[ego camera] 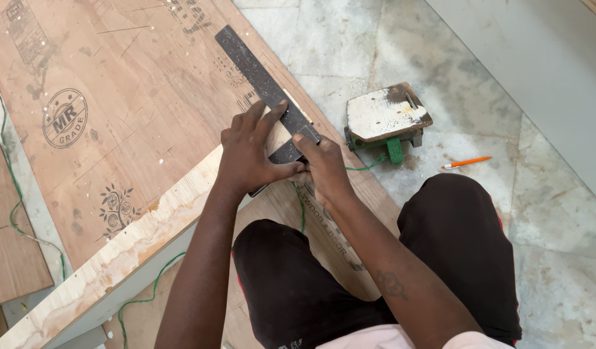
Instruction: The person uses a handheld electric planer to smooth the edges of a white rectangular board. They then use a try square and a pencil to mark a line on a separate wooden plank and proceed to trim the edge of that plank with the planer.
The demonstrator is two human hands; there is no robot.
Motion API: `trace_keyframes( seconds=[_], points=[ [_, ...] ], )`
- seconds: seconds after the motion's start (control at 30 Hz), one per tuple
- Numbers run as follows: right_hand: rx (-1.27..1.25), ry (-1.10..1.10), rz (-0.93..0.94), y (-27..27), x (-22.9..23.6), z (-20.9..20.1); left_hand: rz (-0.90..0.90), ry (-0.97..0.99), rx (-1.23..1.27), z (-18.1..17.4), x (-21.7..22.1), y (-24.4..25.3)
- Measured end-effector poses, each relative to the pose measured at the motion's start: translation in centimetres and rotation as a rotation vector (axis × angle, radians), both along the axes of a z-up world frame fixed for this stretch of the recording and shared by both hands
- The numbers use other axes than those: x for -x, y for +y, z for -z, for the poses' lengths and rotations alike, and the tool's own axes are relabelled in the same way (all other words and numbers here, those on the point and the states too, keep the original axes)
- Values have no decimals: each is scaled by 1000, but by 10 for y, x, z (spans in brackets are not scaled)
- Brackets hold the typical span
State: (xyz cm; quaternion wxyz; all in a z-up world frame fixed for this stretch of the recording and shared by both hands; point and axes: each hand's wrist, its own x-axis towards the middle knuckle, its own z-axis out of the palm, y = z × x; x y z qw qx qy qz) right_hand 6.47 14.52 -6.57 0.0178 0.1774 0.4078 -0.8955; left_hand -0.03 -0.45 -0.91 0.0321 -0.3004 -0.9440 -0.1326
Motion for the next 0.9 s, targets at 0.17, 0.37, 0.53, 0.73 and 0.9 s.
trace_keyframes(
  seconds=[0.17,0.37,0.53,0.73,0.9],
  points=[
    [-12,3,-26,0,1,-2,30,16,-45,-3,0,-1],
    [4,5,-2,-1,2,-6,-26,-1,7,-5,-1,4],
    [-19,-15,-11,2,2,-9,-34,2,30,-5,1,7],
    [-38,-41,-56,6,4,-8,-10,-4,16,-3,3,5],
    [-7,-26,-53,5,6,-3,7,3,-1,-2,3,2]
  ],
)
